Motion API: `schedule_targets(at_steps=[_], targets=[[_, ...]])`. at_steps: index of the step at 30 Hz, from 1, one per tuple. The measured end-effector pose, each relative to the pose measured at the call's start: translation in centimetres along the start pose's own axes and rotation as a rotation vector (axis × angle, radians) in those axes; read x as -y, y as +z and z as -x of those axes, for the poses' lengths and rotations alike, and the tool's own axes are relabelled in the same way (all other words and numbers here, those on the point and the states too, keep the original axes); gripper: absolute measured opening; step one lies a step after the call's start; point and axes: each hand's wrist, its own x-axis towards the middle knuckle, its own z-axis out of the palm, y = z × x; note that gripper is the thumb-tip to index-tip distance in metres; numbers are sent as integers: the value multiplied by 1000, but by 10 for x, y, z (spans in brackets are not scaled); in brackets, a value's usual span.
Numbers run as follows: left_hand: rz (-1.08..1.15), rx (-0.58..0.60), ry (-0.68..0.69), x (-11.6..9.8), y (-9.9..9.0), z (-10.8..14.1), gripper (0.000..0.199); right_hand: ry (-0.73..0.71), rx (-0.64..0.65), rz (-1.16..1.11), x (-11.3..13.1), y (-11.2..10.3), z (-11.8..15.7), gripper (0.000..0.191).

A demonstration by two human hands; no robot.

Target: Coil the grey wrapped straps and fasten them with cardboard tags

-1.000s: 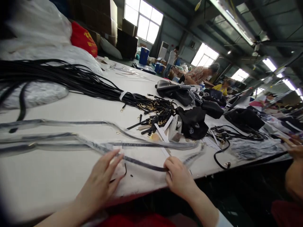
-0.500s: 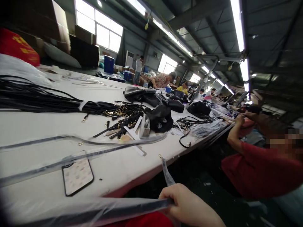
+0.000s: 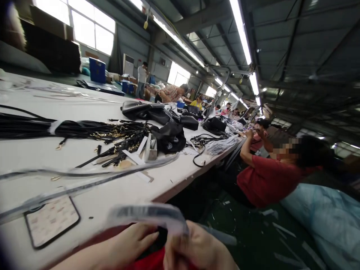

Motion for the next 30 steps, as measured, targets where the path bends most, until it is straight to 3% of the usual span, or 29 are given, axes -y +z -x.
schedule_targets(at_steps=[3, 6, 11, 18, 25, 30], targets=[[217, 59, 15, 6, 11, 0, 61, -70, -441, -541, 3, 11, -31, 42], [429, 69, 132, 10, 17, 7, 55, -107, -629, -779, 2, 11, -59, 24], [591, 191, -64, 26, 14, 20, 52, -179, -783, -779, -10, -14, -77, 15], [659, 306, -295, 53, -15, 51, 48, -173, -902, -615, -22, -61, -71, 20], [744, 403, -318, 81, -15, 66, 41, -42, -898, -578, -50, -80, -77, 25], [716, 372, -303, 79, -17, 76, 39, 31, -935, -453, -78, -94, -79, 32]])
